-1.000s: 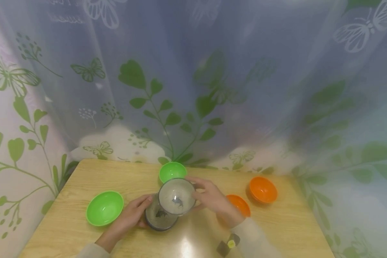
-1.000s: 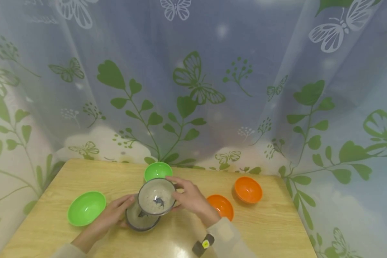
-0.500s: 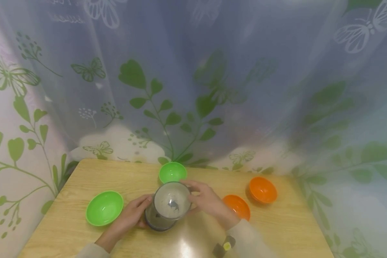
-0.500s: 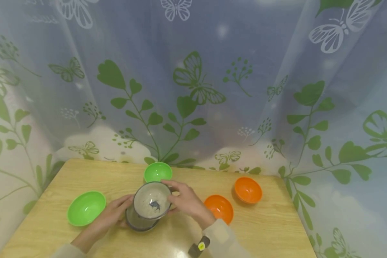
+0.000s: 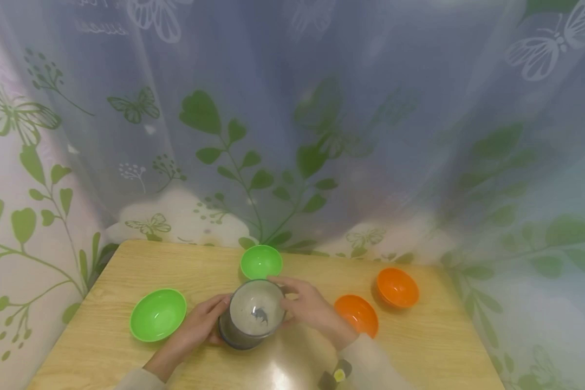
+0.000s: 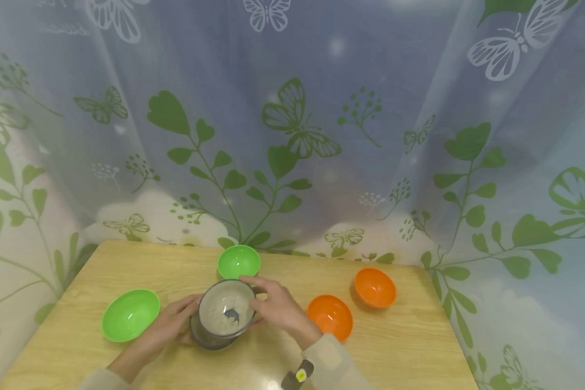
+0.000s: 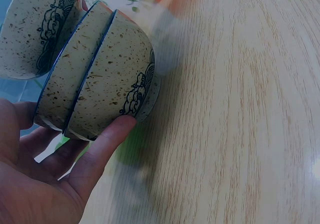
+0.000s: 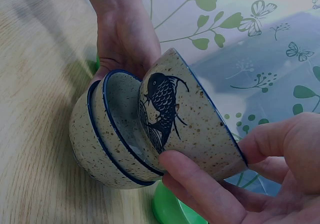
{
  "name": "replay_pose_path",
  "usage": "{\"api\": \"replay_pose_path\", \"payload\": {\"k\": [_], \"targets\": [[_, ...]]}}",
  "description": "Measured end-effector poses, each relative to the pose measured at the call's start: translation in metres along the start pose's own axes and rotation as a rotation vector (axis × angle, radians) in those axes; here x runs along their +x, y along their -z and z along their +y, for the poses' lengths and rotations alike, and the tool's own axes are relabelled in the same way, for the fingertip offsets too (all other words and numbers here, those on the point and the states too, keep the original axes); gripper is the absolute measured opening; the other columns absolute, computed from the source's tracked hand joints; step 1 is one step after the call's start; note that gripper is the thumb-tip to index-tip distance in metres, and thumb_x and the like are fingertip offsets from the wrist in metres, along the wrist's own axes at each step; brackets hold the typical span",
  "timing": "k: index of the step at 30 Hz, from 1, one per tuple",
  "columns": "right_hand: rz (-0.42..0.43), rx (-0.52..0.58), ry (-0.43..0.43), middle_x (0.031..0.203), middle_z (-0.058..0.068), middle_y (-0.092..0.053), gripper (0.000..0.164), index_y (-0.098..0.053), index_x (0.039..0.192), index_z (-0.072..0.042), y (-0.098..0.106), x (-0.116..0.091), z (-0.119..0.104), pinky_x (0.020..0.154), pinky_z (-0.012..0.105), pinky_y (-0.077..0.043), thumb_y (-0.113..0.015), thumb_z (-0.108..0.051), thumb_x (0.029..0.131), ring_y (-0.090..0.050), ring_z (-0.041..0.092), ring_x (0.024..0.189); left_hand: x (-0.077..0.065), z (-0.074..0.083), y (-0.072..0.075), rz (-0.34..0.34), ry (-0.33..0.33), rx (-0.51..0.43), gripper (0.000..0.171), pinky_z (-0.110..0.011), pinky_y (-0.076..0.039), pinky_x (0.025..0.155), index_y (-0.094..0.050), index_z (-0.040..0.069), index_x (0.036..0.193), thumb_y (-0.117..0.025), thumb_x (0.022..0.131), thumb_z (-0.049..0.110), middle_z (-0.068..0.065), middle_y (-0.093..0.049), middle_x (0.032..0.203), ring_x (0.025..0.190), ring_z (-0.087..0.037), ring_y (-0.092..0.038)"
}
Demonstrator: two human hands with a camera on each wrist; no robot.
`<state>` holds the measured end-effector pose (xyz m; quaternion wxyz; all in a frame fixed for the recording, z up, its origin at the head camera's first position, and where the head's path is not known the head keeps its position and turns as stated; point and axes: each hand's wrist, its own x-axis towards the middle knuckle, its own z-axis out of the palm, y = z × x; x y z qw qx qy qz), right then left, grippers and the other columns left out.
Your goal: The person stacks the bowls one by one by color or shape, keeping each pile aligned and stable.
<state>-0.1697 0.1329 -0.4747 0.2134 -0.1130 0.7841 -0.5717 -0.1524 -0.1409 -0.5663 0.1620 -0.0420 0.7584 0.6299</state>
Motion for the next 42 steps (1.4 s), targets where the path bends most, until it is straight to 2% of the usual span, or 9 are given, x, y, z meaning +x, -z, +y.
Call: {"api": "replay_pose_path", "payload": {"k": [6, 9, 12, 18, 22, 25, 30, 38, 42], "targets": [[0.004, -0.012, -0.013, 0.151, 0.033, -0.057, 0.062, -0.058, 0.157, -0.012, -0.002, 0.001, 0.003, 0.077, 0.049, -0.072, -0.063, 0.005, 0.097, -0.076, 0.031, 0.101, 0.000, 0.000, 0.000, -0.003, 0.003, -0.004, 0.051, -0.049, -0.071, 0.070, -0.056, 0.005, 0.157, -0.049, 0.117, 0.035, -0.033, -0.050, 0.161, 0.102, -0.029, -0.074], [0.005, -0.018, -0.007, 0.149, 0.032, -0.058, 0.062, -0.059, 0.156, -0.013, -0.004, 0.002, 0.006, 0.075, 0.047, -0.072, -0.063, 0.004, 0.097, -0.076, 0.029, 0.098, -0.001, 0.000, 0.001, -0.010, 0.007, 0.001, 0.051, -0.049, -0.071, 0.071, -0.055, 0.005, 0.158, -0.049, 0.117, 0.035, -0.034, -0.048, 0.162, 0.101, -0.030, -0.074], [0.006, -0.013, -0.011, 0.149, 0.030, -0.059, 0.062, -0.060, 0.156, -0.014, -0.005, 0.003, 0.008, 0.077, 0.051, -0.072, -0.063, 0.004, 0.097, -0.076, 0.028, 0.097, -0.001, 0.000, 0.001, -0.011, 0.006, 0.008, 0.050, -0.048, -0.071, 0.071, -0.054, 0.005, 0.158, -0.049, 0.117, 0.033, -0.034, -0.047, 0.163, 0.105, -0.030, -0.073], [0.008, -0.015, -0.008, 0.150, 0.030, -0.059, 0.062, -0.058, 0.157, -0.014, -0.009, 0.003, 0.010, 0.080, 0.056, -0.071, -0.063, 0.004, 0.098, -0.076, 0.031, 0.102, -0.001, 0.000, 0.001, -0.002, 0.000, 0.000, 0.048, -0.050, -0.071, 0.071, -0.056, 0.005, 0.157, -0.049, 0.117, 0.031, -0.034, -0.050, 0.161, 0.103, -0.029, -0.073], [-0.003, 0.007, 0.007, 0.147, 0.031, -0.060, 0.062, -0.058, 0.157, -0.010, -0.009, 0.003, 0.010, 0.077, 0.056, -0.071, -0.062, 0.005, 0.097, -0.076, 0.033, 0.103, -0.001, 0.000, 0.001, -0.006, 0.003, -0.001, 0.049, -0.049, -0.071, 0.071, -0.055, 0.005, 0.157, -0.049, 0.117, 0.031, -0.033, -0.051, 0.160, 0.101, -0.028, -0.073], [-0.009, 0.019, 0.011, 0.145, 0.030, -0.062, 0.062, -0.058, 0.157, -0.010, -0.010, 0.002, 0.010, 0.075, 0.055, -0.072, -0.062, 0.006, 0.097, -0.075, 0.037, 0.110, -0.001, 0.000, 0.001, -0.005, 0.003, 0.002, 0.048, -0.048, -0.071, 0.071, -0.056, 0.006, 0.157, -0.049, 0.117, 0.031, -0.032, -0.052, 0.160, 0.103, -0.028, -0.072], [-0.001, 0.019, 0.011, 0.146, 0.030, -0.062, 0.062, -0.058, 0.157, -0.011, -0.013, 0.003, 0.012, 0.074, 0.052, -0.072, -0.062, 0.006, 0.097, -0.071, 0.044, 0.120, -0.001, 0.001, 0.000, 0.002, -0.004, 0.000, 0.047, -0.048, -0.071, 0.070, -0.057, 0.005, 0.157, -0.049, 0.117, 0.029, -0.032, -0.053, 0.159, 0.105, -0.028, -0.072], [0.013, -0.004, -0.001, 0.145, 0.029, -0.063, 0.061, -0.061, 0.155, -0.015, -0.020, 0.006, 0.014, 0.075, 0.056, -0.071, -0.062, 0.005, 0.098, -0.071, 0.045, 0.121, 0.000, -0.001, -0.001, 0.010, -0.011, -0.013, 0.047, -0.049, -0.071, 0.068, -0.056, 0.004, 0.157, -0.049, 0.117, 0.027, -0.035, -0.054, 0.156, 0.099, -0.029, -0.075], [0.034, -0.035, 0.005, 0.144, 0.027, -0.064, 0.060, -0.062, 0.154, -0.016, -0.022, 0.007, 0.014, 0.076, 0.055, -0.071, -0.063, 0.004, 0.097, -0.070, 0.046, 0.124, 0.000, -0.001, -0.001, 0.011, -0.009, -0.013, 0.047, -0.049, -0.072, 0.069, -0.056, 0.004, 0.157, -0.048, 0.117, 0.026, -0.035, -0.053, 0.157, 0.102, -0.031, -0.075]]}}
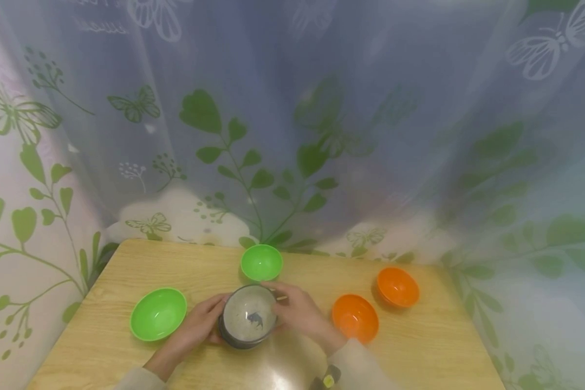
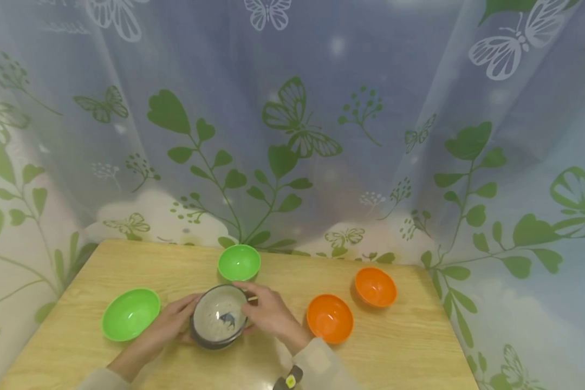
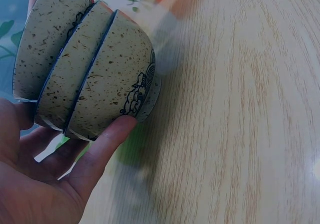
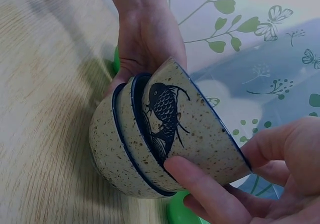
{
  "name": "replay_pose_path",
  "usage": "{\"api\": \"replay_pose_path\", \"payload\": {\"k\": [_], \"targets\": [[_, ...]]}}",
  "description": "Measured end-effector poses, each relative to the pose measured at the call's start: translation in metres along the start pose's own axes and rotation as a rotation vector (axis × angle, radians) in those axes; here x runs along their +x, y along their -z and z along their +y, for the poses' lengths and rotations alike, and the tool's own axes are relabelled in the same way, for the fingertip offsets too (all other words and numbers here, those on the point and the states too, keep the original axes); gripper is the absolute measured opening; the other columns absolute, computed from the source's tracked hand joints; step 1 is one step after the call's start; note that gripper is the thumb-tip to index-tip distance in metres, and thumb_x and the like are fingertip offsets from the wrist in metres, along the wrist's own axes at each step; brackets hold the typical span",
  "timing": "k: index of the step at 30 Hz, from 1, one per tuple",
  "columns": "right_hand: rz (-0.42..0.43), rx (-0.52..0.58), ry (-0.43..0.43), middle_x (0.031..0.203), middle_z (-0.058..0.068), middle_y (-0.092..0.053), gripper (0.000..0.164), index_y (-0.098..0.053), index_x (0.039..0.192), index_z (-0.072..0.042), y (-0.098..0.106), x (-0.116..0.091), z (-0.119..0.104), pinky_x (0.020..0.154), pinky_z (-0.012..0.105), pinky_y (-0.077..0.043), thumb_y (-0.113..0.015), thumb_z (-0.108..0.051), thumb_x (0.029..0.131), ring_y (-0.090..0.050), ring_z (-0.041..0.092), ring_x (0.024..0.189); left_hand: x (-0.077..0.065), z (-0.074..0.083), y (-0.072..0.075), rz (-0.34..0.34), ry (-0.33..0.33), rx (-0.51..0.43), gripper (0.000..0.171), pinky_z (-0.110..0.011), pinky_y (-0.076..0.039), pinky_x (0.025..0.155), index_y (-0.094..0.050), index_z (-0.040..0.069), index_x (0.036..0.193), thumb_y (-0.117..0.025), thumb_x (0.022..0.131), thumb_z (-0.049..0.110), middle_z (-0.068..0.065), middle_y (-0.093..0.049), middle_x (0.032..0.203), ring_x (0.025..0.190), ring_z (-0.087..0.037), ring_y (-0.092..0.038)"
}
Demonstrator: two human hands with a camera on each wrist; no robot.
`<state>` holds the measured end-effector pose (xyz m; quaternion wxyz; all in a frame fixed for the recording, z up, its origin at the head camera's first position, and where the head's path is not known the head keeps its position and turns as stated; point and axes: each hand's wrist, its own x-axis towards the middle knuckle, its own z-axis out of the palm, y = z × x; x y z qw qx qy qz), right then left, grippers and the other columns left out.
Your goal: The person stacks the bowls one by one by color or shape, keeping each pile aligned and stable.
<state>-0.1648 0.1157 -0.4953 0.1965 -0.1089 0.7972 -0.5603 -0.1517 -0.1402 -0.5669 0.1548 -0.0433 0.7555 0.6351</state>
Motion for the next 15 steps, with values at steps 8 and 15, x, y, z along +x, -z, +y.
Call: {"api": "replay_pose_path", "payload": {"k": [8, 15], "targets": [[0.030, -0.073, 0.052, 0.149, 0.029, -0.063, 0.058, -0.062, 0.154, -0.012, -0.0030, -0.0011, -0.0033, 0.077, 0.044, -0.072, -0.063, 0.004, 0.098, -0.068, 0.053, 0.127, -0.0006, 0.0010, 0.0004, 0.002, 0.004, 0.010, 0.047, -0.048, -0.072, 0.069, -0.054, 0.002, 0.158, -0.047, 0.117, 0.024, -0.035, -0.050, 0.160, 0.106, -0.033, -0.075], [0.033, -0.088, 0.082, 0.151, 0.030, -0.062, 0.056, -0.062, 0.153, -0.010, -0.0053, -0.0001, 0.0002, 0.073, 0.036, -0.072, -0.063, 0.003, 0.099, -0.069, 0.055, 0.125, -0.0019, 0.0031, 0.0008, 0.002, 0.010, 0.013, 0.048, -0.047, -0.072, 0.071, -0.053, 0.002, 0.159, -0.045, 0.118, 0.025, -0.035, -0.048, 0.161, 0.113, -0.038, -0.073]]}}
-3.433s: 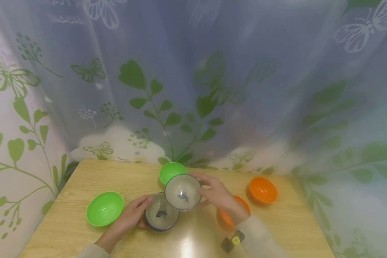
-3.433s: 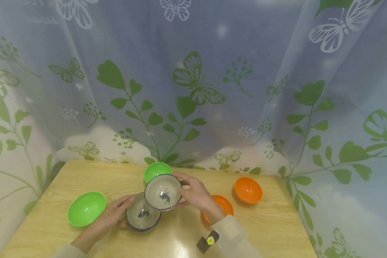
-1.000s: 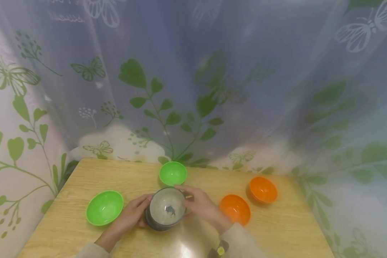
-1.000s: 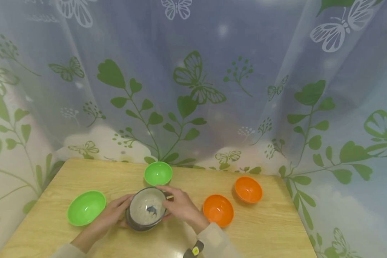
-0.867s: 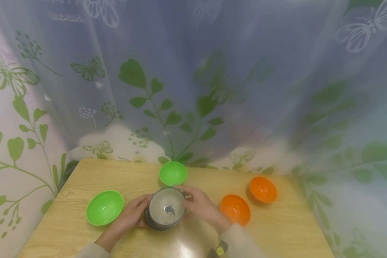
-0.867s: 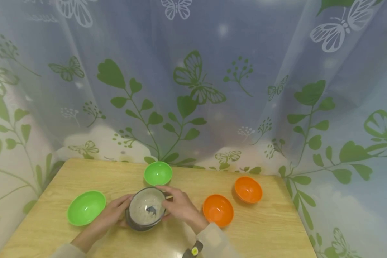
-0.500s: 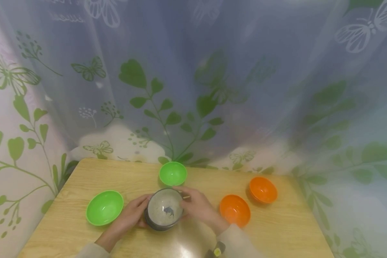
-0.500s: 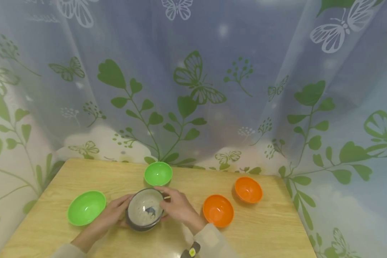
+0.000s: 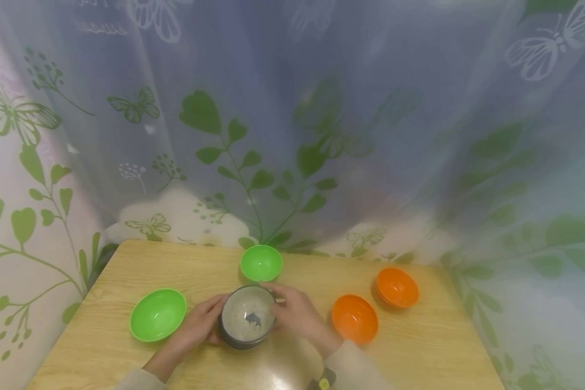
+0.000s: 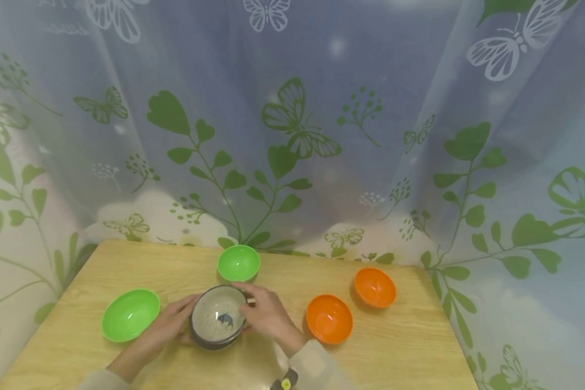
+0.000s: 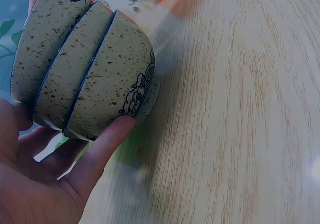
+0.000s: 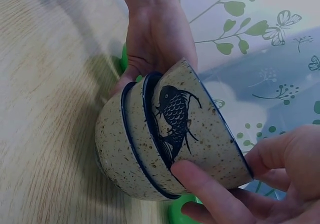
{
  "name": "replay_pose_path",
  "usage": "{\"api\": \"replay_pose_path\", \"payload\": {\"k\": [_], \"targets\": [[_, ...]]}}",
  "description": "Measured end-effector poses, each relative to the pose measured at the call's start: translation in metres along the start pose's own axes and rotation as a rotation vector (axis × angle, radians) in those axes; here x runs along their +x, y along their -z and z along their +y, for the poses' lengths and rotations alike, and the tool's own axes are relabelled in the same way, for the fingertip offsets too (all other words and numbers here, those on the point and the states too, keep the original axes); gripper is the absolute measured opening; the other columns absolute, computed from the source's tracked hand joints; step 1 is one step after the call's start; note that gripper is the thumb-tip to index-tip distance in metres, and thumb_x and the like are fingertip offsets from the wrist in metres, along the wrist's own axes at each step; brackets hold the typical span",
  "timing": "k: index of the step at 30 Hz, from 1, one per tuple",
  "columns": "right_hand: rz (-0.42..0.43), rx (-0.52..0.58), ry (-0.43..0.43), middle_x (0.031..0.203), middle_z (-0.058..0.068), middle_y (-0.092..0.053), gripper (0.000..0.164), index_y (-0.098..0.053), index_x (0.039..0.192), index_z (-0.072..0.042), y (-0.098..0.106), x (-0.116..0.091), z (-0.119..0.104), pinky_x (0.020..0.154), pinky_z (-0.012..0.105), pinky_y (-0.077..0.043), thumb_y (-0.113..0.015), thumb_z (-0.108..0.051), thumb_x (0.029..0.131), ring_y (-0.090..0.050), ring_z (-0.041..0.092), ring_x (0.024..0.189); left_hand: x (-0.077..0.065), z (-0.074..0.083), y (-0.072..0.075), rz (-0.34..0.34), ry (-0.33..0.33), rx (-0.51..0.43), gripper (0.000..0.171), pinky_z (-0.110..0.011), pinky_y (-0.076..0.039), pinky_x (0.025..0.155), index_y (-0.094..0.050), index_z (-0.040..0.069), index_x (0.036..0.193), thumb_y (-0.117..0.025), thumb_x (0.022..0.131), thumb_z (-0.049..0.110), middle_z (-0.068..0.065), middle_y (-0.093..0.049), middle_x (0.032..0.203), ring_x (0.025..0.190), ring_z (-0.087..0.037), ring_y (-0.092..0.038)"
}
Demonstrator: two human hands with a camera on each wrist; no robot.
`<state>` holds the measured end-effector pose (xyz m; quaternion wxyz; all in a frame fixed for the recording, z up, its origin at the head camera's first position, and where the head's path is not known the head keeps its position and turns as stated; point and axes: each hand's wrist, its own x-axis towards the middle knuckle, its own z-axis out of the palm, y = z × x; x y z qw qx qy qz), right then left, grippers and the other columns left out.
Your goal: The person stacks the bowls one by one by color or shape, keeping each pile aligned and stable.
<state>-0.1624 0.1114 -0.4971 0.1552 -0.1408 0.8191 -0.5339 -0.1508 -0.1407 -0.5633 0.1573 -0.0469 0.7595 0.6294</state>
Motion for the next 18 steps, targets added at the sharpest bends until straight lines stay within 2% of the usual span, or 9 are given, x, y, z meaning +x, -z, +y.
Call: {"api": "replay_pose_path", "payload": {"k": [7, 12, 15, 18], "targets": [[0.000, -0.016, 0.003, 0.155, 0.026, -0.061, 0.058, -0.058, 0.156, -0.008, -0.0048, 0.0003, 0.0005, 0.071, 0.030, -0.071, -0.061, 0.005, 0.100, -0.069, 0.052, 0.128, -0.0005, -0.0012, -0.0008, 0.004, 0.011, -0.015, 0.050, -0.047, -0.072, 0.076, -0.052, 0.004, 0.160, -0.041, 0.119, 0.029, -0.033, -0.046, 0.164, 0.127, -0.046, -0.067], [0.018, -0.069, 0.013, 0.152, 0.027, -0.062, 0.061, -0.060, 0.155, -0.009, -0.0079, 0.0016, 0.0004, 0.067, 0.034, -0.071, -0.062, 0.008, 0.096, -0.072, 0.050, 0.123, -0.0008, -0.0016, -0.0010, 0.002, 0.008, -0.025, 0.050, -0.047, -0.072, 0.077, -0.052, 0.004, 0.160, -0.039, 0.119, 0.029, -0.032, -0.047, 0.164, 0.133, -0.049, -0.063], [0.026, -0.110, 0.021, 0.151, 0.027, -0.064, 0.062, -0.060, 0.155, -0.009, -0.0092, 0.0025, -0.0001, 0.064, 0.031, -0.070, -0.062, 0.008, 0.095, -0.076, 0.046, 0.115, -0.0007, -0.0013, -0.0009, 0.004, 0.008, -0.007, 0.051, -0.046, -0.072, 0.077, -0.052, 0.004, 0.160, -0.038, 0.119, 0.030, -0.031, -0.049, 0.163, 0.137, -0.051, -0.060], [0.030, -0.144, 0.023, 0.147, 0.029, -0.066, 0.062, -0.060, 0.155, -0.009, -0.0104, 0.0029, -0.0006, 0.060, 0.029, -0.068, -0.063, 0.008, 0.095, -0.080, 0.037, 0.097, -0.0007, -0.0014, -0.0005, 0.004, 0.007, -0.001, 0.052, -0.046, -0.072, 0.076, -0.051, 0.004, 0.160, -0.037, 0.119, 0.031, -0.030, -0.050, 0.163, 0.141, -0.052, -0.057]]}}
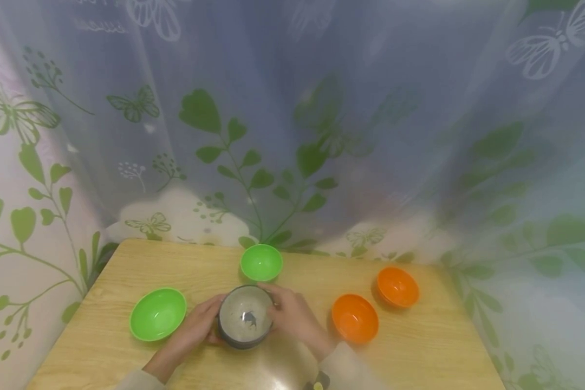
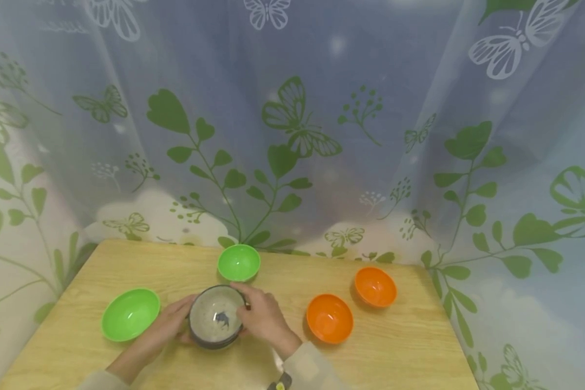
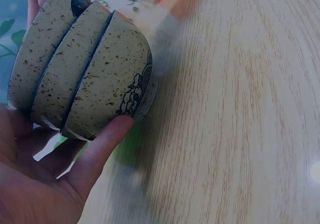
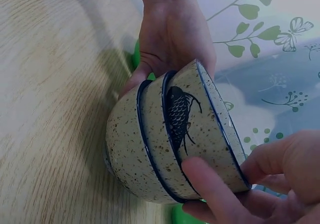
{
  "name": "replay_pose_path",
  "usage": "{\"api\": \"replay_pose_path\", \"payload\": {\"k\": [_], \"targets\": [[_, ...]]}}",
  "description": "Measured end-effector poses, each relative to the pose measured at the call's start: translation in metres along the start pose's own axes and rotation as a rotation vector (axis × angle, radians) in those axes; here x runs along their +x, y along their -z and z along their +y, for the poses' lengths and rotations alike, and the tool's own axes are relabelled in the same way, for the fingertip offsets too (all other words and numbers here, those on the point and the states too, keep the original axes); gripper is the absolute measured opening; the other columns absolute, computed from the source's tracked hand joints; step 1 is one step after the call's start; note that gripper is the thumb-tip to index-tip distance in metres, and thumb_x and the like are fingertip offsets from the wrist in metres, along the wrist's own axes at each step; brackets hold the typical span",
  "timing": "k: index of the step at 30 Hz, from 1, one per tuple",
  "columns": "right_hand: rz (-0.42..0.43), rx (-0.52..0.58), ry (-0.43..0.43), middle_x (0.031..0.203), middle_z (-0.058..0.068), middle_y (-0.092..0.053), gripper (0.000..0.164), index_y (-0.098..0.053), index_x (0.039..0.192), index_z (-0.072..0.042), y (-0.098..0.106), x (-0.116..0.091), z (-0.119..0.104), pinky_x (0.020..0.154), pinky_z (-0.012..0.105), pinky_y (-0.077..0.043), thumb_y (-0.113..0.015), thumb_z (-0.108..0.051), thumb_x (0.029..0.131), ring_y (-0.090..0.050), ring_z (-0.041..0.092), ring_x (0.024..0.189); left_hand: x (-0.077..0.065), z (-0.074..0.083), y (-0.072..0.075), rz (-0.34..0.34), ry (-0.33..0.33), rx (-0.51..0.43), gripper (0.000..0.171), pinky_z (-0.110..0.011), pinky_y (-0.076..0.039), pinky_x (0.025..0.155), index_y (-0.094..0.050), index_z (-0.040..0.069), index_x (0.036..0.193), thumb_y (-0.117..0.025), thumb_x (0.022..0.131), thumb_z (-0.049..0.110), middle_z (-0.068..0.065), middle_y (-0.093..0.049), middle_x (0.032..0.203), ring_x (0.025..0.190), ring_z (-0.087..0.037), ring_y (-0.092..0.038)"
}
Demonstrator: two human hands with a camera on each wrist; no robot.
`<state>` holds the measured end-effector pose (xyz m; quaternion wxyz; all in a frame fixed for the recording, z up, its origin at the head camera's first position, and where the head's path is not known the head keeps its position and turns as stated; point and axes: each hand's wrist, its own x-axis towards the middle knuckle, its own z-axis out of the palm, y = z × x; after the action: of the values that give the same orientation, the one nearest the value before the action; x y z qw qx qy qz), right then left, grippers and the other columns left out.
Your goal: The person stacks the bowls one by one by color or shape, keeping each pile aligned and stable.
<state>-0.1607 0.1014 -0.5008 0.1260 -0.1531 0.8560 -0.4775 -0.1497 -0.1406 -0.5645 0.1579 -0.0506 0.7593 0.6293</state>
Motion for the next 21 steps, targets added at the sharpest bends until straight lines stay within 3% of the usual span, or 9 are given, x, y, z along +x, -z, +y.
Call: {"api": "replay_pose_path", "payload": {"k": [2, 5, 8, 9, 15, 21], "targets": [[0.004, -0.031, -0.008, 0.135, 0.030, -0.073, 0.063, -0.060, 0.155, -0.010, -0.001, 0.000, 0.000, 0.055, 0.028, -0.066, -0.063, 0.007, 0.094, -0.078, 0.026, 0.077, 0.000, 0.000, 0.000, -0.003, -0.002, -0.007, 0.052, -0.046, -0.072, 0.076, -0.051, 0.004, 0.160, -0.036, 0.119, 0.031, -0.030, -0.050, 0.162, 0.142, -0.052, -0.056], [0.018, -0.097, -0.010, 0.116, 0.027, -0.078, 0.064, -0.061, 0.155, -0.011, -0.003, 0.001, 0.002, 0.047, 0.022, -0.057, -0.065, 0.006, 0.093, -0.063, 0.012, 0.056, 0.000, 0.000, 0.000, -0.005, -0.002, -0.019, 0.052, -0.047, -0.072, 0.074, -0.051, 0.004, 0.160, -0.036, 0.119, 0.033, -0.031, -0.052, 0.161, 0.140, -0.052, -0.057], [0.029, -0.164, -0.007, 0.111, 0.023, -0.079, 0.065, -0.061, 0.155, -0.013, -0.004, 0.003, 0.004, 0.044, 0.017, -0.048, -0.067, 0.003, 0.092, -0.052, 0.007, 0.050, 0.000, 0.000, 0.000, -0.005, 0.002, -0.023, 0.053, -0.048, -0.072, 0.074, -0.051, 0.005, 0.160, -0.035, 0.119, 0.034, -0.030, -0.052, 0.161, 0.141, -0.052, -0.057], [0.033, -0.176, -0.009, 0.118, 0.023, -0.079, 0.065, -0.061, 0.155, -0.013, -0.005, 0.003, 0.004, 0.044, 0.016, -0.047, -0.067, 0.002, 0.092, -0.051, 0.007, 0.051, 0.000, 0.000, 0.000, -0.006, 0.004, -0.021, 0.053, -0.048, -0.072, 0.074, -0.051, 0.005, 0.160, -0.035, 0.119, 0.034, -0.030, -0.052, 0.161, 0.141, -0.052, -0.057], [0.038, -0.174, -0.031, 0.129, 0.022, -0.077, 0.064, -0.062, 0.155, -0.017, -0.005, 0.003, 0.006, 0.053, 0.024, -0.056, -0.068, -0.002, 0.093, -0.067, 0.016, 0.077, -0.001, 0.000, 0.000, -0.003, 0.006, -0.032, 0.052, -0.048, -0.072, 0.074, -0.052, 0.006, 0.160, -0.036, 0.119, 0.034, -0.030, -0.051, 0.162, 0.142, -0.053, -0.055], [0.041, -0.138, -0.025, 0.141, 0.017, -0.073, 0.061, -0.060, 0.157, -0.019, -0.007, 0.002, 0.013, 0.081, 0.035, -0.069, -0.068, -0.007, 0.098, -0.075, 0.032, 0.112, 0.000, 0.000, 0.000, -0.005, 0.010, -0.048, 0.052, -0.050, -0.072, 0.073, -0.052, 0.006, 0.160, -0.035, 0.119, 0.033, -0.030, -0.051, 0.162, 0.142, -0.053, -0.055]]}}
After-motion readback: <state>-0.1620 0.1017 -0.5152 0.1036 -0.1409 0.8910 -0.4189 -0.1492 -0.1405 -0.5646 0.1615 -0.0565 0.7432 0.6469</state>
